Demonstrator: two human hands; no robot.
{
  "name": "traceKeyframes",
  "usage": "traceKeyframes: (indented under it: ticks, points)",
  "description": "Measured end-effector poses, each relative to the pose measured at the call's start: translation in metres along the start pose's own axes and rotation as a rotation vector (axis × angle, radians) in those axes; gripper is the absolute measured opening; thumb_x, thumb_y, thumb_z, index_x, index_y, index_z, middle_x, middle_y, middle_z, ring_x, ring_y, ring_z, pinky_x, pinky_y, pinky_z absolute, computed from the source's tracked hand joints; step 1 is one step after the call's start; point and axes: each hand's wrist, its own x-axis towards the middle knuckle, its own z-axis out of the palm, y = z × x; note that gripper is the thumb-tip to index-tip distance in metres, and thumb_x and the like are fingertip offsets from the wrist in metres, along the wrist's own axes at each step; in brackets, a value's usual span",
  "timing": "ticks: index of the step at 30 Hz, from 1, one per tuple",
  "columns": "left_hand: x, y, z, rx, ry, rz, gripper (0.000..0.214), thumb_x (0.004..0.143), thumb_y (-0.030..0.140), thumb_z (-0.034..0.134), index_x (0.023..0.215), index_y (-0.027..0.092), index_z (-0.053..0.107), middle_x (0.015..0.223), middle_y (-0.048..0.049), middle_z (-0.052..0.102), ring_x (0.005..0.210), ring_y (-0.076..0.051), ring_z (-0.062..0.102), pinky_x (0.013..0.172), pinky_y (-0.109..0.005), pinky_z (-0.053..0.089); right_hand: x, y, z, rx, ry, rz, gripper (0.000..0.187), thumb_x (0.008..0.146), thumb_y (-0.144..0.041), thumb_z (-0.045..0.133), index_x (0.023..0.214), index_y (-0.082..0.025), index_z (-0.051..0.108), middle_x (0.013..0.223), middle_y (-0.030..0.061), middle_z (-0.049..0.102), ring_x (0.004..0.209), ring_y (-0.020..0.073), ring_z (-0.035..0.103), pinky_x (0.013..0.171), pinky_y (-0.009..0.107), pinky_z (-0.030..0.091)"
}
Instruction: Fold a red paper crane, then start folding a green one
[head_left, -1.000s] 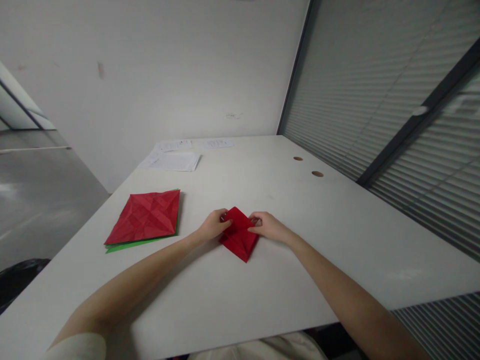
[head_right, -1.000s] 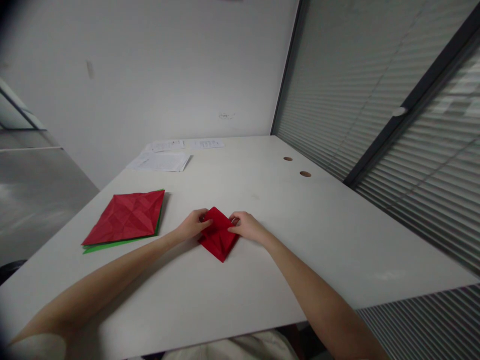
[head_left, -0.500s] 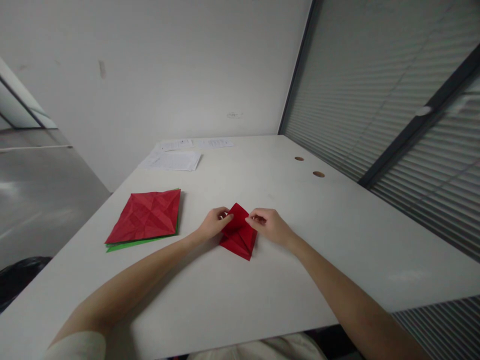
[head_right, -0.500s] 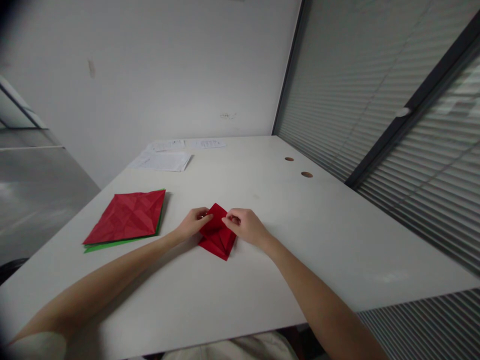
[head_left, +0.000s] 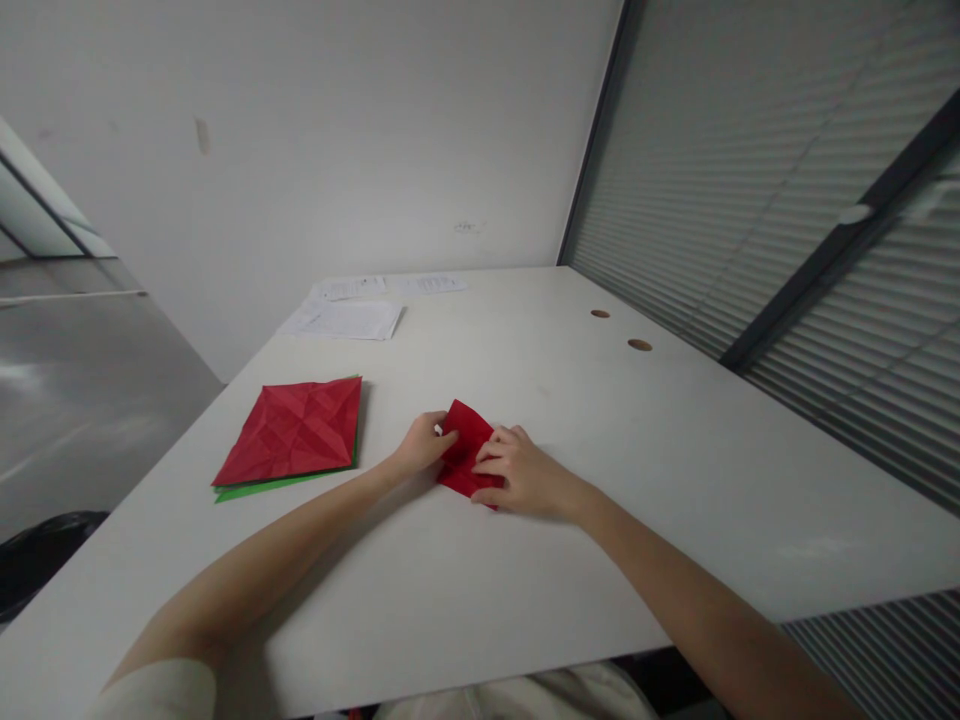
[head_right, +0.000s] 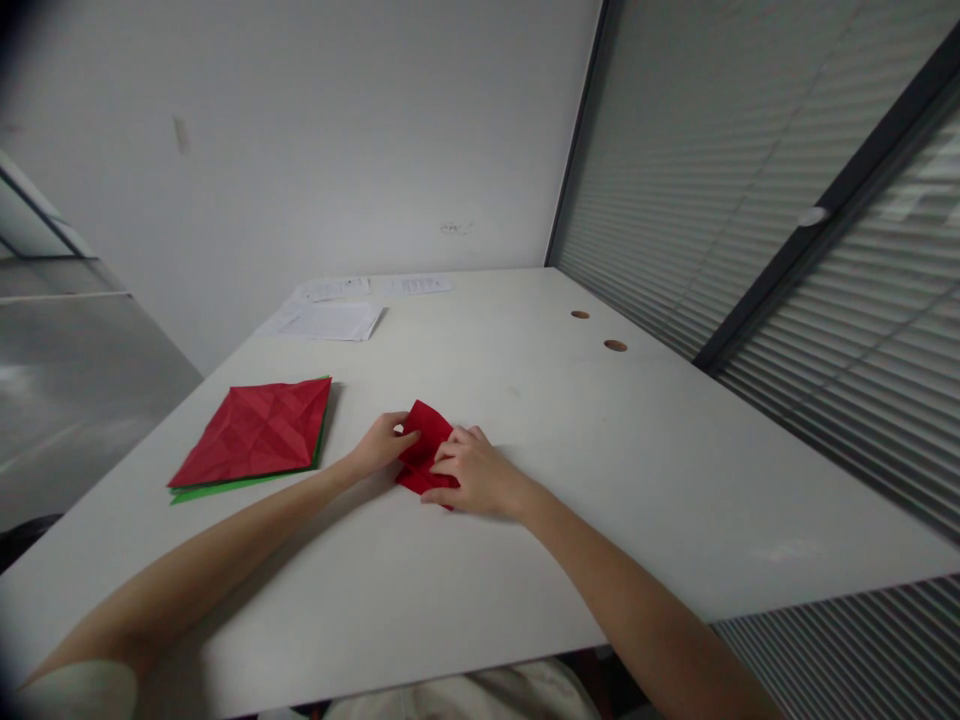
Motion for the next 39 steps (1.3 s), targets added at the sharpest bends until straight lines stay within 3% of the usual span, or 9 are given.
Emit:
traceKeyframes:
  ticks: [4, 8, 10, 12, 18, 25, 28, 34, 39]
  points:
    - [0.002, -0.002, -0.002, 0.035, 0.015, 0.016, 0.025, 0.074, 0.024, 0.054, 0.088, 0.01, 0.069, 0.085, -0.0069, 0.073, 0.069, -0.017, 0.062, 0.064, -0.027, 0.05, 0.001, -0.001, 0.001, 0.022, 0.02, -0.014, 0.034, 0.085, -0.052, 0.061, 0.099, -0.023, 0.073, 0.101, 0.0084, 0.067, 0.099, 0.0255, 0.053, 0.091, 0.045, 0.036]
    - [0.003, -0.003, -0.001, 0.026, 0.002, 0.021, 0.025, 0.073, 0.022, 0.053, 0.088, 0.01, 0.07, 0.085, -0.0067, 0.073, 0.072, -0.018, 0.063, 0.068, -0.028, 0.051, 0.003, 0.01, 0.002, 0.175, 0.305, 0.156, 0.027, 0.095, -0.034, 0.047, 0.112, -0.021, 0.064, 0.105, 0.009, 0.06, 0.093, 0.0197, 0.056, 0.085, 0.037, 0.044]
    - [0.003, -0.004, 0.0, 0.017, -0.009, 0.02, 0.026, 0.074, 0.022, 0.053, 0.089, 0.01, 0.07, 0.086, -0.0066, 0.073, 0.073, -0.019, 0.063, 0.068, -0.028, 0.051, 0.005, 0.02, 0.006, 0.253, 0.456, 0.288, 0.027, 0.094, -0.029, 0.044, 0.113, -0.02, 0.061, 0.104, 0.0092, 0.059, 0.085, 0.0173, 0.057, 0.077, 0.033, 0.048]
    - [0.003, -0.005, 0.0, 0.013, -0.014, 0.016, 0.025, 0.074, 0.021, 0.053, 0.088, 0.01, 0.07, 0.086, -0.0067, 0.073, 0.072, -0.019, 0.064, 0.067, -0.028, 0.051, 0.007, 0.03, 0.011, 0.312, 0.516, 0.4, 0.026, 0.092, -0.029, 0.045, 0.11, -0.02, 0.061, 0.103, 0.0092, 0.061, 0.079, 0.0163, 0.058, 0.071, 0.03, 0.049]
    - [0.002, -0.001, -0.001, -0.029, -0.065, -0.024, 0.024, 0.073, 0.019, 0.051, 0.087, 0.012, 0.069, 0.09, -0.006, 0.074, 0.078, -0.02, 0.067, 0.068, -0.027, 0.053, 0.01, 0.039, 0.024, 0.451, 0.433, 0.527, 0.017, 0.082, -0.029, 0.054, 0.089, -0.017, 0.064, 0.087, 0.0068, 0.067, 0.071, 0.0158, 0.06, 0.069, 0.03, 0.049]
    - [-0.005, 0.009, 0.004, -0.043, -0.232, -0.049, 0.027, 0.071, 0.02, 0.053, 0.089, 0.012, 0.071, 0.085, -0.0049, 0.074, 0.075, -0.021, 0.067, 0.067, -0.029, 0.053, 0.006, 0.038, 0.024, 0.462, 0.332, 0.609, 0.008, 0.069, -0.026, 0.063, 0.069, -0.019, 0.059, 0.065, 0.0007, 0.061, 0.06, 0.014, 0.053, 0.058, 0.026, 0.042]
    - [-0.007, 0.01, 0.006, -0.034, -0.249, -0.029, 0.025, 0.072, 0.022, 0.054, 0.087, 0.012, 0.071, 0.085, -0.0055, 0.074, 0.075, -0.021, 0.066, 0.067, -0.029, 0.052, 0.005, 0.039, 0.024, 0.449, 0.269, 0.602, 0.009, 0.068, -0.025, 0.065, 0.069, -0.019, 0.058, 0.062, -0.0006, 0.058, 0.058, 0.0136, 0.051, 0.056, 0.026, 0.039]
    - [-0.01, 0.015, 0.004, -0.106, -0.367, 0.018, 0.026, 0.073, 0.019, 0.054, 0.093, 0.011, 0.069, 0.086, -0.0045, 0.073, 0.076, -0.018, 0.065, 0.069, -0.028, 0.051, 0.005, 0.035, 0.026, 0.429, 0.27, 0.556, 0.008, 0.068, -0.017, 0.061, 0.072, -0.019, 0.055, 0.063, -0.0032, 0.056, 0.058, 0.012, 0.048, 0.056, 0.024, 0.036]
    - [-0.009, 0.014, 0.006, -0.146, -0.29, 0.036, 0.026, 0.071, 0.018, 0.056, 0.094, 0.012, 0.066, 0.088, -0.0046, 0.072, 0.073, -0.016, 0.064, 0.067, -0.026, 0.05, 0.007, 0.031, 0.032, 0.422, 0.281, 0.541, 0.012, 0.067, -0.012, 0.056, 0.07, -0.021, 0.049, 0.059, -0.0062, 0.049, 0.055, 0.0116, 0.045, 0.055, 0.023, 0.033]
